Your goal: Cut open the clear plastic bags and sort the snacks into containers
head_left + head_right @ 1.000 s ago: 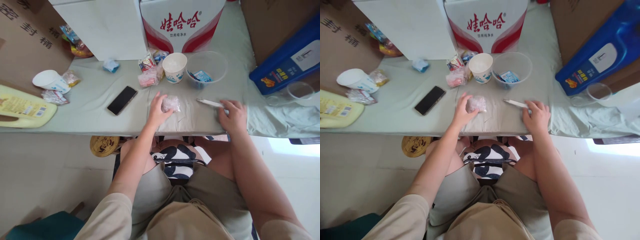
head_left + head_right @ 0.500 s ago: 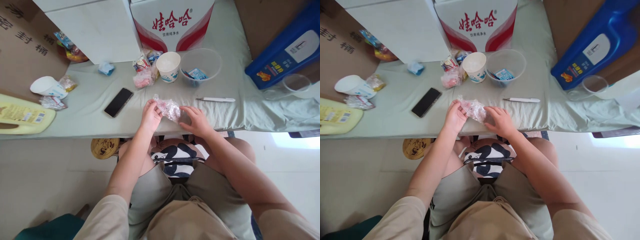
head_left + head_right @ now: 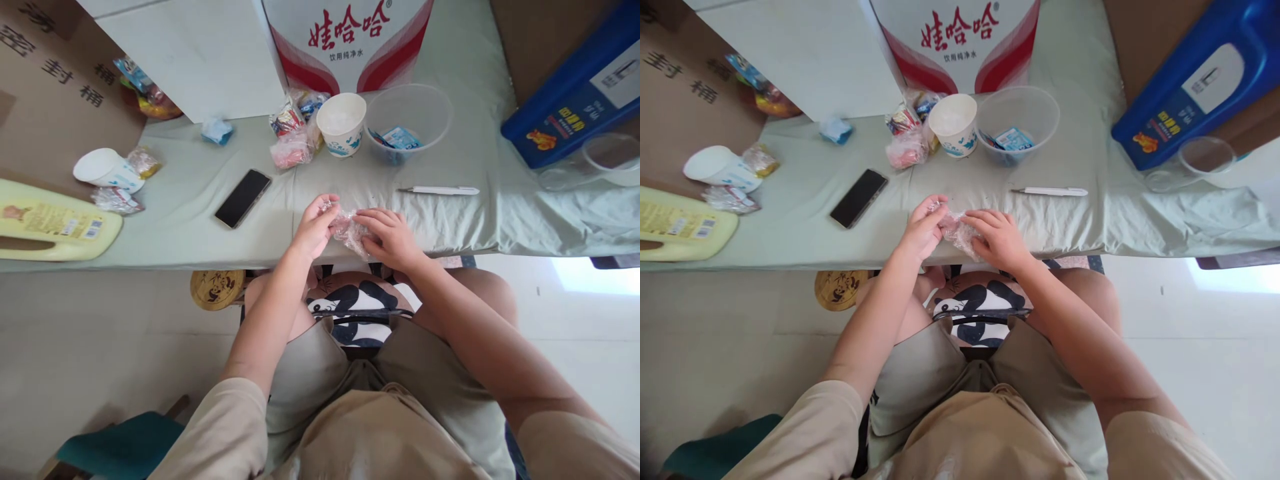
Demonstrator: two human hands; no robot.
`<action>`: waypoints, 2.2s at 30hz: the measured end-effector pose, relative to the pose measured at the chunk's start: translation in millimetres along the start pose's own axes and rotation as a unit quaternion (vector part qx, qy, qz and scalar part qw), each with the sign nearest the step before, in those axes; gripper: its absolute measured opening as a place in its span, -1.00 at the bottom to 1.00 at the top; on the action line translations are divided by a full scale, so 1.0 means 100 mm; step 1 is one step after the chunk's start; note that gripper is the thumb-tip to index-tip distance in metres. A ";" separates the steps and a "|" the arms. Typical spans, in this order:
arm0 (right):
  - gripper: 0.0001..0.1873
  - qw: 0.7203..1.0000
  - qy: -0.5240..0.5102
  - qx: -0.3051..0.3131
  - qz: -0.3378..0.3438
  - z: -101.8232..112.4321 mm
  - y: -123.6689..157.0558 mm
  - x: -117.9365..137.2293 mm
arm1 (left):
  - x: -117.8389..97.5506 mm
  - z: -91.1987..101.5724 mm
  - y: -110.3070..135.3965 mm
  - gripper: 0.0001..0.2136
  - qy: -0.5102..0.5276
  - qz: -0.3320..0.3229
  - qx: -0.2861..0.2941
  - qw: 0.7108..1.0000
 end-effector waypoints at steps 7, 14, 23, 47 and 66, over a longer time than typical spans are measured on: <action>-0.60 0.998 0.045 0.036 0.000 -0.04 -0.01 0.03 | 0.01 0.08 -0.06 -0.77 0.006 -0.058 -0.097 0.994; -0.47 0.996 0.076 0.051 -0.024 -0.03 0.01 0.02 | -0.06 0.17 -0.07 -0.84 -0.191 -0.060 -0.039 0.979; -0.73 0.999 0.028 0.016 -0.010 0.05 0.00 0.06 | -0.07 0.17 -0.03 -0.80 -0.235 -0.100 -0.017 0.967; -0.72 0.995 0.045 -0.086 -0.030 0.10 0.03 0.02 | -0.12 0.22 -0.05 -0.93 -0.324 -0.175 -0.016 0.930; -0.72 0.997 0.056 -0.043 -0.041 0.06 -0.02 0.04 | -0.04 0.04 0.02 -0.86 -0.282 -0.136 0.064 0.948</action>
Point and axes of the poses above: each hand's wrist, its own y-axis away from the middle knuckle, its own z-axis out of the back of the hand, x = y × z, the point moved 1 cm from there along -y, towards the middle knuckle, and after that the axes turned 6 degrees about z, right-handed, at the moved point
